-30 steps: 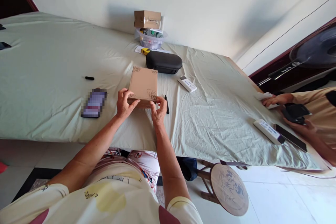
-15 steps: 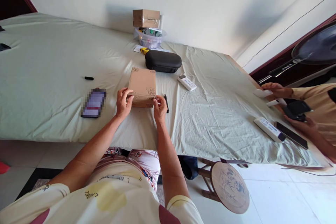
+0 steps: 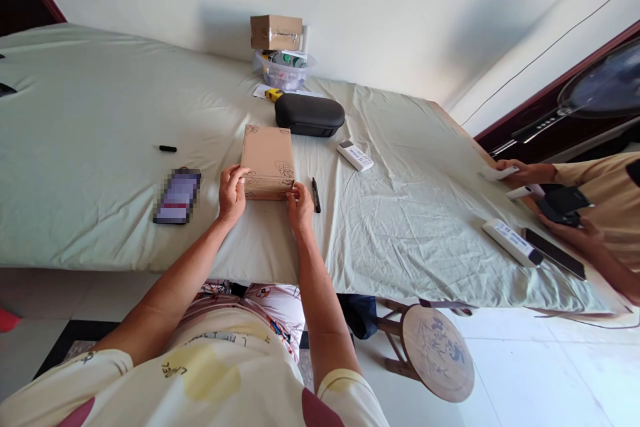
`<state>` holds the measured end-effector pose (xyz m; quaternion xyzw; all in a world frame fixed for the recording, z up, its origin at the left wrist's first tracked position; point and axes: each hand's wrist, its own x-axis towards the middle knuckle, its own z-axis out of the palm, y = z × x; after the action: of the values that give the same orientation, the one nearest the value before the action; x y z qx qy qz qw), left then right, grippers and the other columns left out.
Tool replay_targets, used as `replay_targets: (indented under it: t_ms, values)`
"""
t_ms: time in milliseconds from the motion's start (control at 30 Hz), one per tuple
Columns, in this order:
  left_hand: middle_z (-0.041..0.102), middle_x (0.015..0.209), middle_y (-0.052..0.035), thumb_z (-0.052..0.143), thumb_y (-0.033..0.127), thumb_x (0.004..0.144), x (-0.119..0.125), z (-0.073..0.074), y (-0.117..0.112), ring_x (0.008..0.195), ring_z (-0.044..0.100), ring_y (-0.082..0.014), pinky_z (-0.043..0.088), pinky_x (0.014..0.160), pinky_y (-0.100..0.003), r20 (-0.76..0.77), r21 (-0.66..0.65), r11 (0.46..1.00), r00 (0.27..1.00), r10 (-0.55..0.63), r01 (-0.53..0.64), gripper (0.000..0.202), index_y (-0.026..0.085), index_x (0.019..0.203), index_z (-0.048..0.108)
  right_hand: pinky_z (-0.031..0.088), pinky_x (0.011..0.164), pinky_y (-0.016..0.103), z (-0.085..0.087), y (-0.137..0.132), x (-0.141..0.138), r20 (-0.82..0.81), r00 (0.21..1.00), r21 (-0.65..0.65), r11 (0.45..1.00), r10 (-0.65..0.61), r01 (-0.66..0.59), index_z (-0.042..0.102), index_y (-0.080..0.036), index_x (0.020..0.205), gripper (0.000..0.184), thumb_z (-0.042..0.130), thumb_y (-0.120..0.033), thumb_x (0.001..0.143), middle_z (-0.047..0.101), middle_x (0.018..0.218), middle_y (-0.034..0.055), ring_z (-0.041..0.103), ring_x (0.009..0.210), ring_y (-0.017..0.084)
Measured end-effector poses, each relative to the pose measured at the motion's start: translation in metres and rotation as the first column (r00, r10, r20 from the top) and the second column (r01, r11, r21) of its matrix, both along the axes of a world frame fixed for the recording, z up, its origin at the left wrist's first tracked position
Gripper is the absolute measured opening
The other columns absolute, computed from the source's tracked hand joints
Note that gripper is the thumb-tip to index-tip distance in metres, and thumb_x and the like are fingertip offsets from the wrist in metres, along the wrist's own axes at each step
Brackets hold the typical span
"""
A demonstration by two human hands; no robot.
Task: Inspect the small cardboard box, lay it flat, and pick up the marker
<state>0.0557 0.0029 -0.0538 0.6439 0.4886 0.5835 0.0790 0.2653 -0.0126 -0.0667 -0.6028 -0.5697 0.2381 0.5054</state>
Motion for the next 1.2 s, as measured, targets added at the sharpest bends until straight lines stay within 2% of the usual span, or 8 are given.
replay_targets:
  t_ms: [133, 300, 400, 500, 667, 800, 967, 1200]
  values:
    - [0.065, 0.127, -0.0139, 0.034, 0.037, 0.11, -0.001, -0.002, 0.002, 0.122, 0.064, -0.0231, 0.052, 0.111, -0.038, 0.081, 0.028, 1.0, 0.997, -0.012, 0.01, 0.039, 0.021, 0.131, 0.062, 0.056, 0.081, 0.037, -0.005, 0.001, 0.0, 0.116, 0.993, -0.003, 1.0, -0.02, 0.02, 0.061, -0.021, 0.122, 0.038, 0.059, -0.032, 0.086, 0.07, 0.095, 0.004, 0.066, 0.08, 0.019]
    - [0.067, 0.126, -0.0147, 0.048, 0.025, 0.101, -0.002, -0.008, 0.008, 0.119, 0.065, -0.0254, 0.055, 0.107, -0.039, 0.093, -0.089, 0.996, 0.995, 0.029, -0.021, 0.038, 0.018, 0.138, 0.053, 0.052, 0.083, 0.036, -0.008, 0.002, -0.003, 0.299, 0.954, -0.053, 0.997, -0.038, 0.056, 0.063, -0.021, 0.117, 0.034, 0.056, -0.021, 0.083, 0.073, 0.094, 0.0055, 0.067, 0.086, 0.023]
    - [0.067, 0.122, -0.0164, 0.055, 0.016, 0.092, -0.001, -0.008, 0.008, 0.117, 0.066, -0.0281, 0.056, 0.102, -0.04, -0.019, -0.263, 0.961, 0.997, 0.078, -0.08, 0.039, 0.015, 0.131, 0.056, 0.051, 0.082, 0.036, -0.009, 0.002, -0.002, 0.333, 0.943, -0.071, 0.997, -0.014, 0.04, 0.063, -0.021, 0.118, 0.035, 0.056, -0.022, 0.084, 0.074, 0.094, 0.0056, 0.067, 0.086, 0.024]
    - [0.069, 0.119, -0.0183, 0.06, 0.015, 0.089, -0.001, -0.006, 0.005, 0.117, 0.066, -0.0328, 0.054, 0.102, -0.046, -0.222, -0.423, 0.888, 0.971, 0.091, -0.18, 0.034, 0.014, 0.123, 0.059, 0.05, 0.081, 0.035, -0.007, 0.001, -0.001, 0.339, 0.941, -0.081, 0.996, -0.001, 0.031, 0.063, -0.022, 0.121, 0.036, 0.055, -0.023, 0.085, 0.075, 0.094, 0.005, 0.067, 0.085, 0.023]
    - [0.07, 0.113, -0.0202, 0.065, 0.02, 0.091, -0.002, -0.006, 0.002, 0.119, 0.065, -0.0373, 0.05, 0.103, -0.052, -0.375, -0.474, 0.837, 0.923, 0.088, -0.272, 0.021, 0.014, 0.11, 0.061, 0.05, 0.079, 0.033, -0.003, -0.001, 0.0, 0.341, 0.94, -0.106, 0.994, 0.018, 0.019, 0.065, -0.022, 0.118, 0.034, 0.055, -0.024, 0.086, 0.075, 0.092, 0.0049, 0.067, 0.082, 0.023]
    - [0.071, 0.11, -0.0167, 0.065, 0.015, 0.089, -0.004, -0.011, 0.006, 0.115, 0.068, -0.0351, 0.052, 0.102, -0.049, -0.271, -0.451, 0.873, 0.96, 0.063, -0.185, 0.022, 0.017, 0.11, 0.059, 0.049, 0.076, 0.032, 0.0, -0.002, 0.0, 0.309, 0.951, -0.089, 0.996, 0.027, 0.001, 0.066, -0.022, 0.115, 0.031, 0.055, -0.028, 0.086, 0.075, 0.09, 0.005, 0.066, 0.079, 0.022]
    - [0.071, 0.12, -0.0131, 0.067, 0.02, 0.09, -0.004, -0.019, 0.012, 0.116, 0.069, -0.03, 0.057, 0.1, -0.043, -0.078, -0.313, 0.95, 0.997, -0.011, -0.014, 0.033, 0.021, 0.12, 0.054, 0.048, 0.076, 0.033, 0.004, -0.002, -0.002, 0.278, 0.96, -0.091, 0.994, -0.037, 0.064, 0.064, -0.021, 0.105, 0.027, 0.054, -0.031, 0.083, 0.073, 0.087, 0.0052, 0.065, 0.079, 0.023]
    - [0.071, 0.119, -0.0151, 0.076, 0.015, 0.083, -0.004, -0.019, 0.012, 0.112, 0.071, -0.0323, 0.059, 0.098, -0.045, -0.01, -0.364, 0.931, 1.0, 0.0, -0.004, 0.041, 0.02, 0.117, 0.052, 0.048, 0.076, 0.033, 0.004, -0.003, -0.006, 0.215, 0.977, -0.04, 0.999, -0.018, 0.027, 0.062, -0.022, 0.099, 0.024, 0.053, -0.033, 0.08, 0.072, 0.082, 0.0042, 0.062, 0.075, 0.021]
